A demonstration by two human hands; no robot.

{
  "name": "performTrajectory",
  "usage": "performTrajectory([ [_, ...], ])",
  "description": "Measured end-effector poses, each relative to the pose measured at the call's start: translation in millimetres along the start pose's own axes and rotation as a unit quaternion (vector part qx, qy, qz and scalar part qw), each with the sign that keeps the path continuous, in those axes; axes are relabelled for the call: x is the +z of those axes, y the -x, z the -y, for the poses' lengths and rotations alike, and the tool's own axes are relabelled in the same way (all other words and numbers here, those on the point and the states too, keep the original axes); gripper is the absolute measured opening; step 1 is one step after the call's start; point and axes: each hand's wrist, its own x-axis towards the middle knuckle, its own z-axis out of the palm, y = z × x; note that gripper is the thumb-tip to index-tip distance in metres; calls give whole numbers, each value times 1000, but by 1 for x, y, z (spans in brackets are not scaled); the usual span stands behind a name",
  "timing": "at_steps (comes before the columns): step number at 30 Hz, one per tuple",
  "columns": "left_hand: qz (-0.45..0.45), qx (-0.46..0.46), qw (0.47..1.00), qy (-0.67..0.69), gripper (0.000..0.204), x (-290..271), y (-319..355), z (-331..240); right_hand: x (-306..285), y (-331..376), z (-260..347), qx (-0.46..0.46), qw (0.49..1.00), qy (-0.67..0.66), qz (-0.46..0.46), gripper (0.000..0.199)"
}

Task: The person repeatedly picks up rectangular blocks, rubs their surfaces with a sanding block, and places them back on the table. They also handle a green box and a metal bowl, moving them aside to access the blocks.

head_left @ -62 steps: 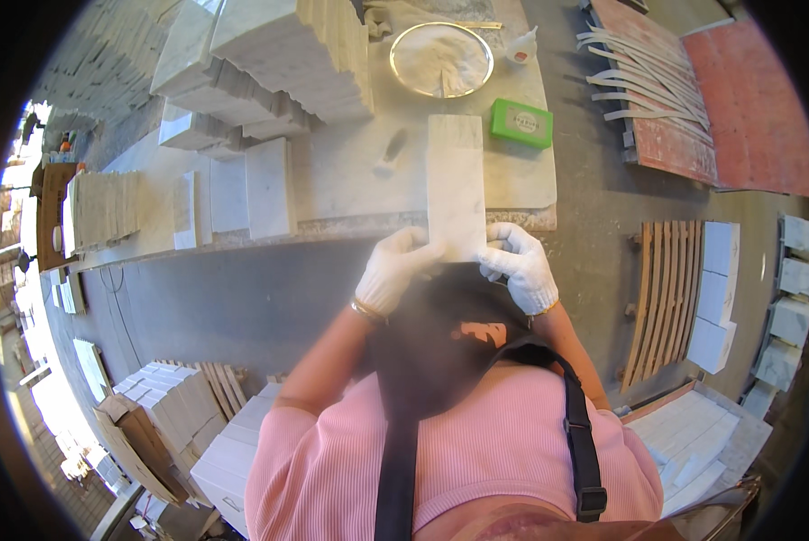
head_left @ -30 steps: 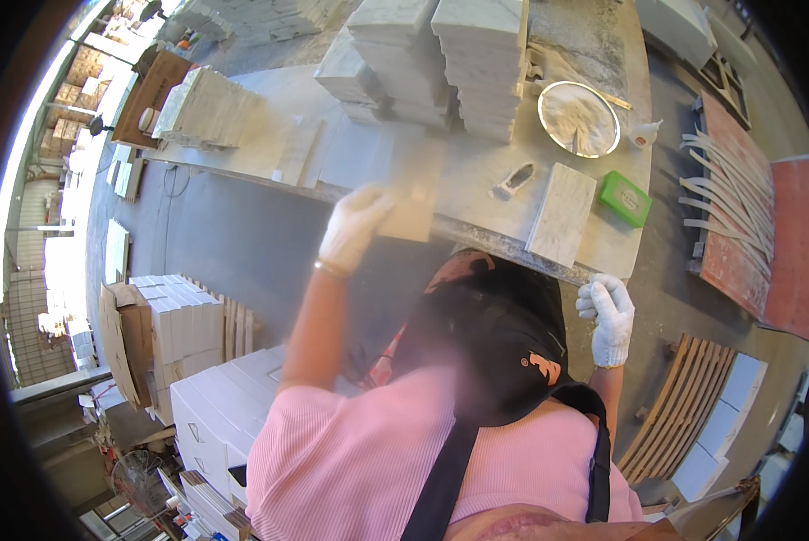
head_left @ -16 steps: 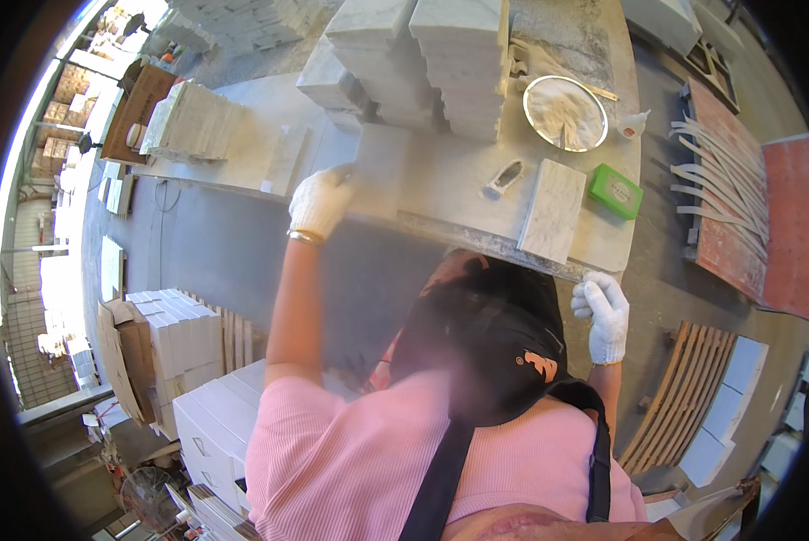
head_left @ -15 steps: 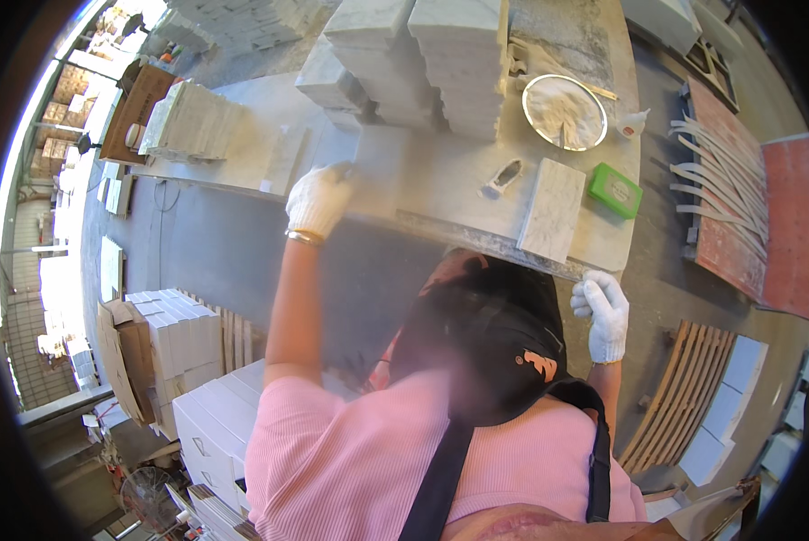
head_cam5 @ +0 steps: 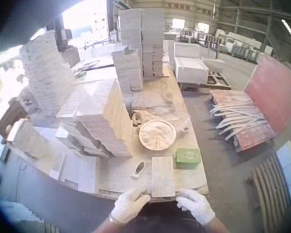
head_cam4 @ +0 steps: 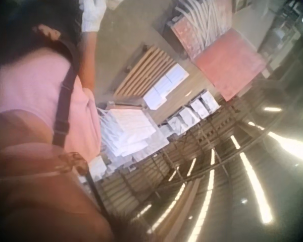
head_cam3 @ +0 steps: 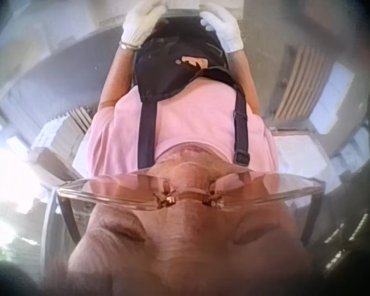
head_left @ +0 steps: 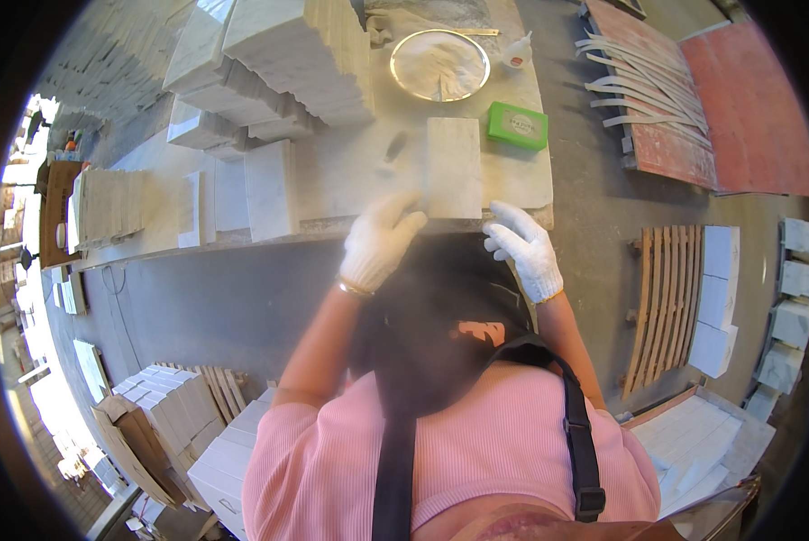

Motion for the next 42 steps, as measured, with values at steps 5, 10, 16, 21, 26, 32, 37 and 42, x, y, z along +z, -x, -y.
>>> performTrajectory([
  [5, 17, -44, 999, 19, 43, 15, 1, -5, 11, 1, -5, 2, 1000, -10, 17, 54],
  [10, 92, -139, 970, 175, 40, 8, -6, -1, 13, 10, 0, 13, 1000, -17, 22, 53],
  [16, 88, -162, 919, 349, 32, 7, 4, -6, 9, 16, 2, 27, 989, -147, -11, 39],
  [21, 94, -207, 794, 564, 29, 20, 11, 1, 13, 2, 2, 88, 947, -308, 18, 41],
  [26, 110, -230, 755, 604, 30, 28, 10, 17, 15, -1, 9, 81, 950, -299, 39, 44],
  [32, 125, -221, 754, 606, 39, 31, 9, 18, 18, -2, 16, 62, 985, -160, 26, 41],
  [37, 138, -225, 757, 598, 49, 30, 13, 16, 23, 17, 21, 29, 988, -150, 13, 37],
  [42, 141, -183, 784, 577, 46, 32, 14, 10, 22, 29, 21, 6, 993, -121, 1, 36],
])
